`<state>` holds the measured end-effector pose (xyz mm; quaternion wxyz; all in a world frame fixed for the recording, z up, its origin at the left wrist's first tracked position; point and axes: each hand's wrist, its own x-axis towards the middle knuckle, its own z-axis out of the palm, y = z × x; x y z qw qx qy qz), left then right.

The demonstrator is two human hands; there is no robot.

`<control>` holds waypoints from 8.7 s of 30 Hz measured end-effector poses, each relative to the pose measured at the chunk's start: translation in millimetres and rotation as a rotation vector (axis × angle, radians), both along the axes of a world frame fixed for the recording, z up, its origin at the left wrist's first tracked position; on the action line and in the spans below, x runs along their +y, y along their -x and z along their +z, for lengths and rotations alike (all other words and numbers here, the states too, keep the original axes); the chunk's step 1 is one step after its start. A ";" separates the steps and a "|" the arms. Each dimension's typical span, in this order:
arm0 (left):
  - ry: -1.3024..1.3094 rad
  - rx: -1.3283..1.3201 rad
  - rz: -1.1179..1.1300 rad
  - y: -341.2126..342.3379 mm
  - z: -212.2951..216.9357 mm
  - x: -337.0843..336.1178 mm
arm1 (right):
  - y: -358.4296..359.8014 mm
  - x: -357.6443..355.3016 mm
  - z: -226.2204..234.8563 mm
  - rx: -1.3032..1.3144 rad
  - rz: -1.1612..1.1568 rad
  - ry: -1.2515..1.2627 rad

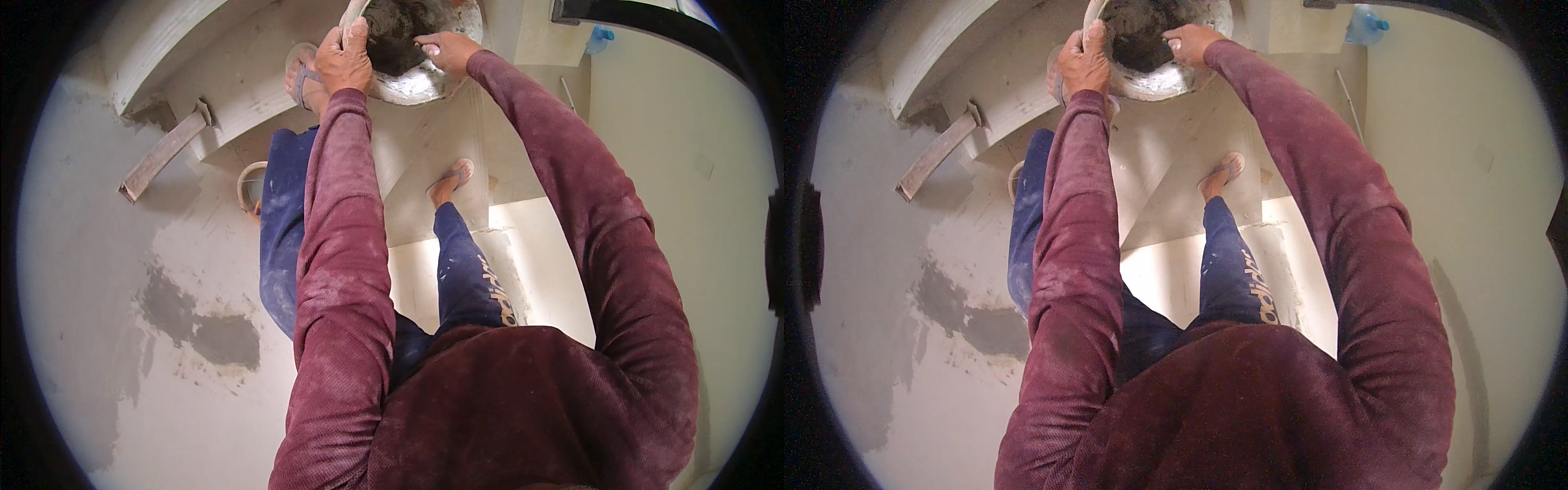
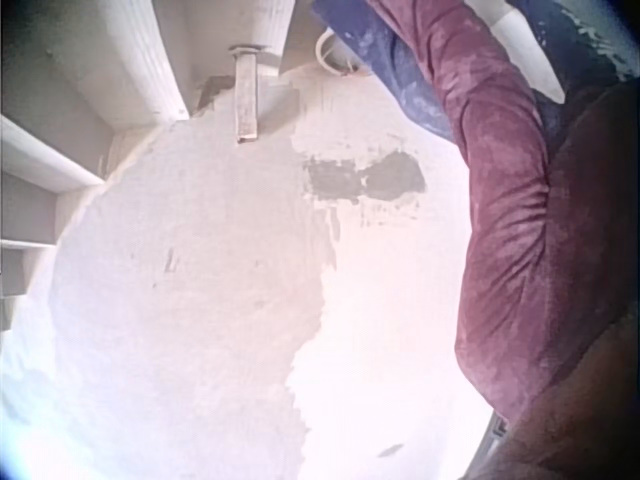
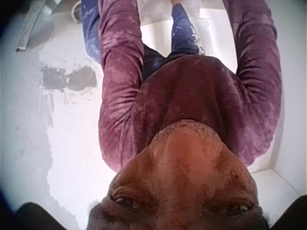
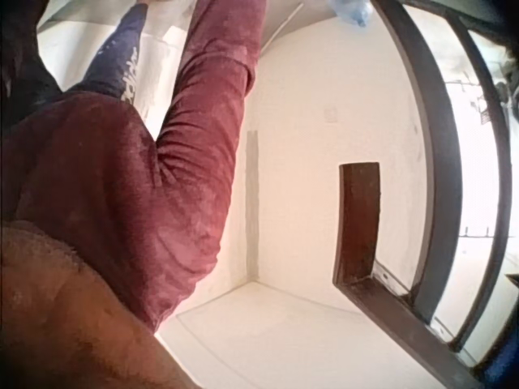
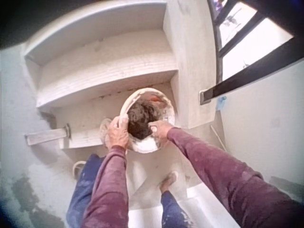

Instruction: The person mixes a gray substance in a bucket using a trowel, then carries the bucket down a staircase and continues mixing on the floor. Another person is present and also mixing materials nearby.

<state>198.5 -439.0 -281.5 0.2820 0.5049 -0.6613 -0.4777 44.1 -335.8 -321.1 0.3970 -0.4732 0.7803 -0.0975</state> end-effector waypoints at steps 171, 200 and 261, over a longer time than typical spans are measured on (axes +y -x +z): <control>-0.026 -0.118 -0.064 12.7 -2.5 -12.7 | 49.8 12.9 -15.6 0.241 0.126 0.165; -0.111 0.014 -0.119 24.0 -23.5 -20.6 | -2.7 6.9 53.0 0.241 -0.162 0.330; -0.041 0.098 -0.075 22.5 -4.8 -14.7 | 30.6 11.2 23.4 0.223 0.112 0.180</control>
